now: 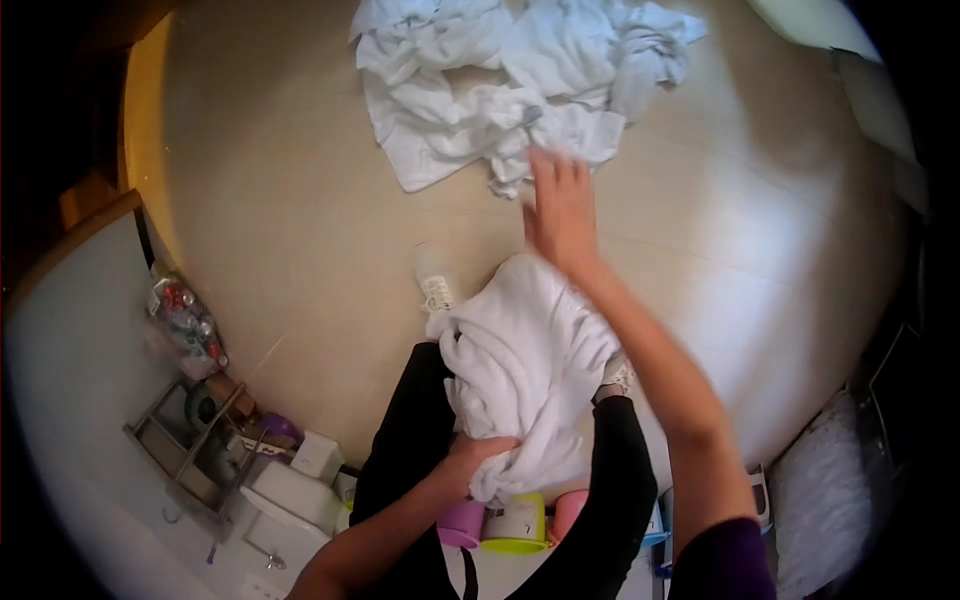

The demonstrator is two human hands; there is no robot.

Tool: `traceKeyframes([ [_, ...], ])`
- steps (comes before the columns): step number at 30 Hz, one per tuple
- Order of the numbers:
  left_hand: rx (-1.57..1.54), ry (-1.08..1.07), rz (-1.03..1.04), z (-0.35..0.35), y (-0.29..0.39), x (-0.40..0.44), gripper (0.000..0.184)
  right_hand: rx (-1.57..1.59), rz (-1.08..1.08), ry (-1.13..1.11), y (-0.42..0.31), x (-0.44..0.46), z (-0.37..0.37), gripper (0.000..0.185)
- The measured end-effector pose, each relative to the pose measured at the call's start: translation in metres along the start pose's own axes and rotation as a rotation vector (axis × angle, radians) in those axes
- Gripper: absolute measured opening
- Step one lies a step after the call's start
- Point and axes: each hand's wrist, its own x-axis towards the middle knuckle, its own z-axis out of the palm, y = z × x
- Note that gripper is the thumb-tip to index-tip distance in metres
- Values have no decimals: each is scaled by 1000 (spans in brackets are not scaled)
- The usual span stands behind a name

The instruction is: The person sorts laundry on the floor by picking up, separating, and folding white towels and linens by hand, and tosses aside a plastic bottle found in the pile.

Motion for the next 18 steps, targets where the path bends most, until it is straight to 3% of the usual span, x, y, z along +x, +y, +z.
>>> traceKeyframes([
  [1, -79, -33, -11, -2, 9, -1, 59, -243, -51, 82, 14, 42, 32, 67],
  [2, -100, -23, -19, -6, 15, 0, 59, -367, -151, 118, 33, 73, 57, 50],
  [4, 58, -22, 55, -14, 27, -5, 52, -548, -239, 63, 66, 107, 98, 41],
  [5, 48, -45, 161, -20, 20, -3, 52, -544, -249, 45, 49, 105, 104, 41],
  [6, 26, -64, 163, -25, 18, -6, 52, -544, -267, -141, 33, 105, 94, 38],
  [7, -52, -24, 39, -20, 25, -8, 51, -571, -289, -318, 18, 111, 71, 36],
  [8, -120, -1, -80, -12, 33, -11, 49, -381, -403, -225, -8, 97, 49, 23],
  [10, -305, -237, -44, -14, 29, -14, 43, -112, -351, -350, -68, 46, -25, 26],
  [11, -353, -288, -51, -16, 31, -25, 42, -62, -235, -256, -110, 13, -65, 30],
  [12, -394, -329, -58, -18, 37, -37, 42, 13, -42, -390, -142, -12, -102, 33],
  [14, -446, -334, -48, -21, 41, -77, 41, 34, 77, -357, -215, -47, -172, 35],
  [15, -422, -316, -76, -29, 37, -93, 41, 22, 166, -474, -249, -65, -201, 33],
  [18, -403, -326, -56, -32, 47, -158, 50, 361, -43, -674, -323, -100, -257, 39],
])
